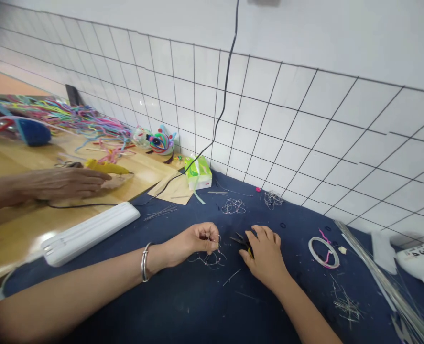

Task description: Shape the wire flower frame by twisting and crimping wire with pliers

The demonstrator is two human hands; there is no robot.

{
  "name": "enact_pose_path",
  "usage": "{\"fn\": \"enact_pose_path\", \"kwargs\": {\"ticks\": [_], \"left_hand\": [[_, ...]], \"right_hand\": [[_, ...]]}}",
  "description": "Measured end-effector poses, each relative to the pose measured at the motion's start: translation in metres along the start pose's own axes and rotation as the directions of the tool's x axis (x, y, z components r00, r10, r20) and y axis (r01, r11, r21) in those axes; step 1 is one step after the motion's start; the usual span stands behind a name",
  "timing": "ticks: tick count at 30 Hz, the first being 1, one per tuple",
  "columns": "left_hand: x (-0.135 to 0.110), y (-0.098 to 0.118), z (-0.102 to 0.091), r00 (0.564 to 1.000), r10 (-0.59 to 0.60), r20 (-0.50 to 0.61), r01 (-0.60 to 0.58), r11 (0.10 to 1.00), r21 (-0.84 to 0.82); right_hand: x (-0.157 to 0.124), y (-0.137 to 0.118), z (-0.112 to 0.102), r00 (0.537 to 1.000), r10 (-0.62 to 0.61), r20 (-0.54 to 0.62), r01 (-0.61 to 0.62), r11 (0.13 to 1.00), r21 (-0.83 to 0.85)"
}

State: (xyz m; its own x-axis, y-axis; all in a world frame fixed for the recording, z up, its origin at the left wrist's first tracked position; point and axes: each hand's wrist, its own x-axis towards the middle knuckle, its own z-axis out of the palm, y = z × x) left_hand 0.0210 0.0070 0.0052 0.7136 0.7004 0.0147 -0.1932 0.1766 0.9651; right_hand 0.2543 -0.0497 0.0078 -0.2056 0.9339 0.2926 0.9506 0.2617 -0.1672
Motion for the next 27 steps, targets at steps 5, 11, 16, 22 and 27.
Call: {"fn": "enact_pose_path", "kwargs": {"ticks": [5, 11, 16, 22, 27], "left_hand": [[-0.005, -0.004, 0.008, 0.999, -0.043, 0.026, 0.044, 0.999, -0.030], [-0.006, -0.007, 0.012, 0.996, -0.068, 0.050, 0.070, 0.996, -0.049], [-0.007, -0.008, 0.013, 0.997, -0.073, 0.032, 0.077, 0.990, -0.122], [-0.002, -0.014, 0.012, 0.999, -0.051, -0.020, 0.047, 0.987, -0.156], [0.001, -0.013, 0.017, 0.999, -0.019, -0.034, 0.012, 0.984, -0.176]], "right_hand": [[0.003, -0.036, -0.020, 0.994, 0.056, 0.094, -0.090, 0.911, 0.403], [0.005, -0.059, -0.013, 0.954, 0.133, 0.267, -0.288, 0.647, 0.706], [0.004, -0.061, -0.005, 0.947, 0.142, 0.288, -0.316, 0.576, 0.754], [0.007, -0.059, -0.003, 0.945, 0.174, 0.276, -0.327, 0.514, 0.793], [0.004, -0.059, 0.001, 0.942, 0.219, 0.255, -0.330, 0.453, 0.828]]}}
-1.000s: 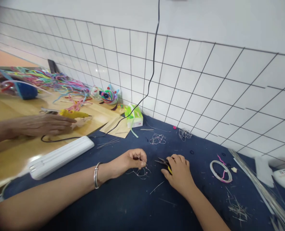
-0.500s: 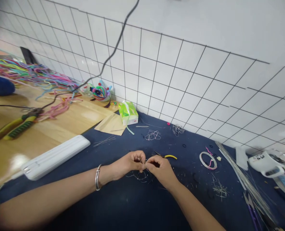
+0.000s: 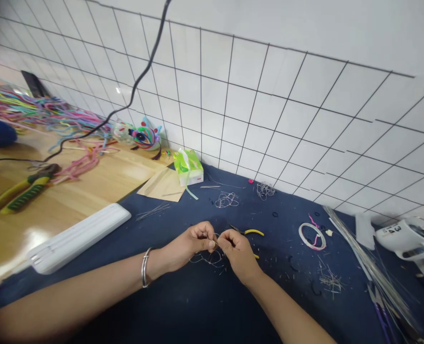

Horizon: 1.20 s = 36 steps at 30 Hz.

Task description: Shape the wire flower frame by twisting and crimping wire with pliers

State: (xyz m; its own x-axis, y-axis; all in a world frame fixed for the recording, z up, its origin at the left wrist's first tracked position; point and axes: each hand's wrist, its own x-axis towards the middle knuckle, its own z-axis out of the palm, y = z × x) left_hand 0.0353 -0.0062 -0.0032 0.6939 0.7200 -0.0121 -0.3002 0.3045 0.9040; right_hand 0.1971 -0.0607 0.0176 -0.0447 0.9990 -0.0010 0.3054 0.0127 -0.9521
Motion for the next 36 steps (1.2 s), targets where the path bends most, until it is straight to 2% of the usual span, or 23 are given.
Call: {"fn": "enact_pose_path", "kwargs": {"ticks": [5, 8, 11, 16, 20, 25, 28, 36], "left_hand": [[-0.001, 0.003, 0.002, 1.000, 0.002, 0.012, -0.001, 0.998, -0.055], [-0.001, 0.011, -0.003, 0.993, -0.032, 0.115, 0.033, 0.999, -0.013], [-0.001, 0.022, -0.010, 0.974, -0.071, 0.215, 0.048, 0.993, 0.110], [0.002, 0.030, -0.018, 0.989, -0.089, 0.118, 0.049, 0.951, 0.305], [0.001, 0.031, -0.017, 0.984, -0.100, 0.147, 0.028, 0.905, 0.425], [-0.002, 0.025, -0.013, 0.996, 0.013, 0.085, -0.055, 0.856, 0.514], [-0.003, 0.020, -0.010, 0.996, 0.042, 0.079, -0.077, 0.853, 0.516], [-0.004, 0.020, -0.008, 0.995, 0.050, 0.085, -0.087, 0.845, 0.527]], "right_hand": [[-0.002, 0.002, 0.003, 1.000, -0.016, -0.009, 0.017, 0.998, 0.064], [-0.003, 0.003, 0.000, 1.000, -0.028, -0.005, 0.028, 0.998, 0.050], [-0.005, 0.003, -0.006, 0.999, -0.032, -0.013, 0.032, 0.999, 0.010], [-0.009, -0.001, -0.005, 0.999, -0.040, 0.026, 0.042, 0.997, -0.059], [-0.009, -0.003, 0.000, 0.997, -0.047, 0.054, 0.053, 0.992, -0.115], [-0.010, -0.002, 0.002, 0.995, -0.060, 0.080, 0.072, 0.984, -0.160], [-0.013, -0.003, 0.003, 0.996, -0.079, 0.049, 0.087, 0.979, -0.183], [-0.017, 0.002, 0.016, 0.983, -0.118, -0.141, 0.082, 0.968, -0.237]]}}
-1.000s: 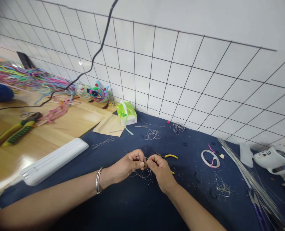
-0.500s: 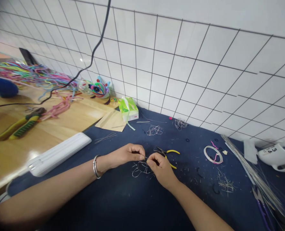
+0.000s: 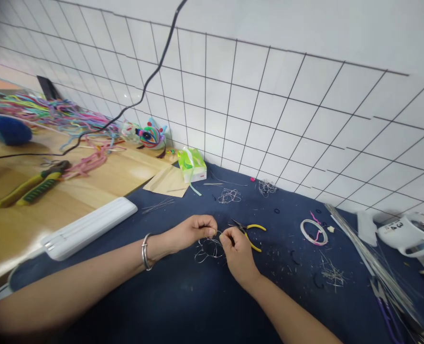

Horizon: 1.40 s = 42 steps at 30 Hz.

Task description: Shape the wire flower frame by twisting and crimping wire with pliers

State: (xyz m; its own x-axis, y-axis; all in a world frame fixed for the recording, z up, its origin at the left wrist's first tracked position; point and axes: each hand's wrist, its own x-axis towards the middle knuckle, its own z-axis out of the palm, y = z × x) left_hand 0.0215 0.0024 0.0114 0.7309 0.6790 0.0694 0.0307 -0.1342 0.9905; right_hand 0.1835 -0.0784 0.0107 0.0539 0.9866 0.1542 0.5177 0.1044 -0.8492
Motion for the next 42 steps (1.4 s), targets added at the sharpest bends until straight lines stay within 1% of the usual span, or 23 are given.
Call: {"fn": "enact_pose_path", "kwargs": {"ticks": [3, 6, 12, 16, 19, 21, 26, 29, 35, 42], "left_hand": [[0.000, 0.000, 0.001, 1.000, -0.005, 0.009, 0.005, 1.000, 0.017], [0.000, -0.001, 0.003, 1.000, -0.015, -0.009, 0.015, 0.999, 0.033], [-0.003, -0.001, 0.014, 0.992, -0.024, -0.124, 0.027, 0.999, 0.021], [-0.004, -0.003, 0.023, 0.974, -0.047, -0.221, 0.038, 0.998, -0.045], [-0.003, -0.005, 0.026, 0.964, -0.084, -0.251, 0.059, 0.992, -0.109], [-0.003, -0.005, 0.025, 0.967, -0.101, -0.232, 0.068, 0.987, -0.145], [-0.001, -0.002, 0.016, 0.987, -0.115, -0.111, 0.093, 0.978, -0.185], [0.000, -0.002, 0.013, 0.988, -0.113, -0.104, 0.093, 0.980, -0.176], [0.001, -0.005, 0.014, 0.984, -0.120, -0.128, 0.099, 0.982, -0.162], [0.000, -0.003, 0.011, 0.990, -0.137, -0.038, 0.123, 0.961, -0.246]], "right_hand": [[0.000, 0.002, 0.002, 0.999, 0.010, -0.043, -0.011, 1.000, -0.012], [0.000, 0.004, 0.002, 0.998, 0.016, -0.061, -0.017, 1.000, -0.015], [-0.002, 0.004, 0.001, 0.997, 0.003, -0.074, -0.004, 1.000, -0.011], [-0.002, 0.003, 0.001, 0.997, 0.000, -0.073, 0.000, 1.000, 0.000], [-0.002, 0.002, 0.001, 0.998, 0.003, -0.067, -0.002, 1.000, 0.017], [-0.002, 0.002, -0.001, 0.998, 0.009, -0.055, -0.007, 0.999, 0.034], [0.000, 0.005, -0.005, 0.999, 0.036, -0.011, -0.035, 0.995, 0.095], [0.002, 0.007, -0.005, 0.999, 0.050, 0.016, -0.052, 0.989, 0.137], [0.007, 0.010, -0.005, 0.996, 0.073, 0.057, -0.084, 0.974, 0.213], [0.008, 0.015, -0.005, 0.990, 0.124, 0.063, -0.137, 0.940, 0.314]]}}
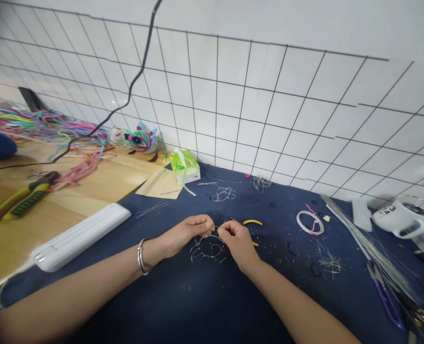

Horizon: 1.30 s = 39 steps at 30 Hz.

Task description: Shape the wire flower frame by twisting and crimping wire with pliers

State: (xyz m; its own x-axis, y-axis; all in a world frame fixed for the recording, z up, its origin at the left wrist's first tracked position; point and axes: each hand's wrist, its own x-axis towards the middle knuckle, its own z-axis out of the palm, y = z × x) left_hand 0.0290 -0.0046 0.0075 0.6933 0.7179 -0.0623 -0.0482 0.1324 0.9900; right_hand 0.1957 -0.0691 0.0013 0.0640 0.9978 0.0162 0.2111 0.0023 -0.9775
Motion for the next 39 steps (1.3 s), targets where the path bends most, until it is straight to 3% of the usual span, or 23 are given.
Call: {"fn": "enact_pose_path", "kwargs": {"ticks": [10, 18, 22, 39], "left_hand": [[-0.003, 0.006, -0.004, 0.984, -0.061, 0.167, 0.050, 0.997, 0.066], [-0.001, -0.006, -0.001, 0.993, -0.019, 0.115, 0.021, 1.000, -0.016], [-0.001, -0.009, 0.001, 0.991, -0.023, 0.131, 0.020, 0.999, 0.026], [-0.003, -0.016, 0.006, 0.998, 0.052, -0.029, -0.052, 0.998, 0.025]], "right_hand": [[0.001, 0.004, -0.006, 0.998, 0.067, 0.000, -0.067, 0.990, 0.125], [0.003, 0.007, -0.008, 0.995, 0.092, 0.036, -0.097, 0.979, 0.177], [0.003, 0.009, -0.007, 0.994, 0.097, 0.050, -0.105, 0.977, 0.187], [0.000, 0.011, -0.009, 0.994, 0.060, 0.087, -0.072, 0.987, 0.142]]}}
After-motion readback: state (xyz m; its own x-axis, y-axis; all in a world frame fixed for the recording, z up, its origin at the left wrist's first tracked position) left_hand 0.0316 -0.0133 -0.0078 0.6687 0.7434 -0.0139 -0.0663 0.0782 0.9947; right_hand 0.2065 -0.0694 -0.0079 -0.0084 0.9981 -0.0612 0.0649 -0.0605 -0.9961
